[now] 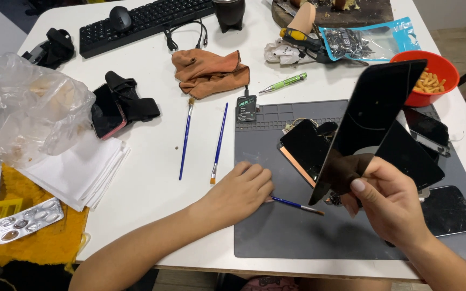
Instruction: Applying liquid to a smartphone screen and its components using a small brush on a repair mat.
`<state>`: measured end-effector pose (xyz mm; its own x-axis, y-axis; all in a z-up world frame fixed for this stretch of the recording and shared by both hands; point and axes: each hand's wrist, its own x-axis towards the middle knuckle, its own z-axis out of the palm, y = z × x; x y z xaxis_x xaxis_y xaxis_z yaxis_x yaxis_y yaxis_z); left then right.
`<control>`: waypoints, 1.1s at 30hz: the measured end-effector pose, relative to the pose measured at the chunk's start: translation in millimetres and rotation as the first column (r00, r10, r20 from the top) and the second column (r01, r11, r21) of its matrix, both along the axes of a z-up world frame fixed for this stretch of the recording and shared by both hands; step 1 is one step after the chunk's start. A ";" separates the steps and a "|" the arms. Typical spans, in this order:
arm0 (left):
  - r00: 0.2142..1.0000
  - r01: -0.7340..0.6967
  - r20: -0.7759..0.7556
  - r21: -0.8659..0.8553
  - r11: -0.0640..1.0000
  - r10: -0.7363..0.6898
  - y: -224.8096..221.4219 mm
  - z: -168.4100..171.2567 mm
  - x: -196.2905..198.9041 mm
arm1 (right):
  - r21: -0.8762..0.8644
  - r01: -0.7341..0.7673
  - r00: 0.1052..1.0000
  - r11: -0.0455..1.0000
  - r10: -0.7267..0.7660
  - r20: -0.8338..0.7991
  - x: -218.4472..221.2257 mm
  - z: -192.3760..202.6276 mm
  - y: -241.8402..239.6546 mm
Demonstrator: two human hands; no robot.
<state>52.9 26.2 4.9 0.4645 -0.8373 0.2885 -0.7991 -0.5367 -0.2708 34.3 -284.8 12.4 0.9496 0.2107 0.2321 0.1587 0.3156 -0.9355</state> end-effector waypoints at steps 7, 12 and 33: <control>0.999 -0.023 0.034 0.009 1.000 0.022 20.7 5.3 9.0 | -0.186 0.010 0.992 0.982 -0.033 -0.118 5.5 5.9 9.2; 0.797 -0.601 -0.319 -0.327 0.729 0.513 71.2 -4.4 47.0 | -0.147 -0.217 0.927 0.965 0.157 -0.340 10.4 -1.1 10.2; 0.076 -0.903 -0.649 -0.367 0.224 -0.757 20.6 16.4 3.8 | -0.289 -0.498 0.794 0.818 0.296 -0.530 -3.0 4.1 38.2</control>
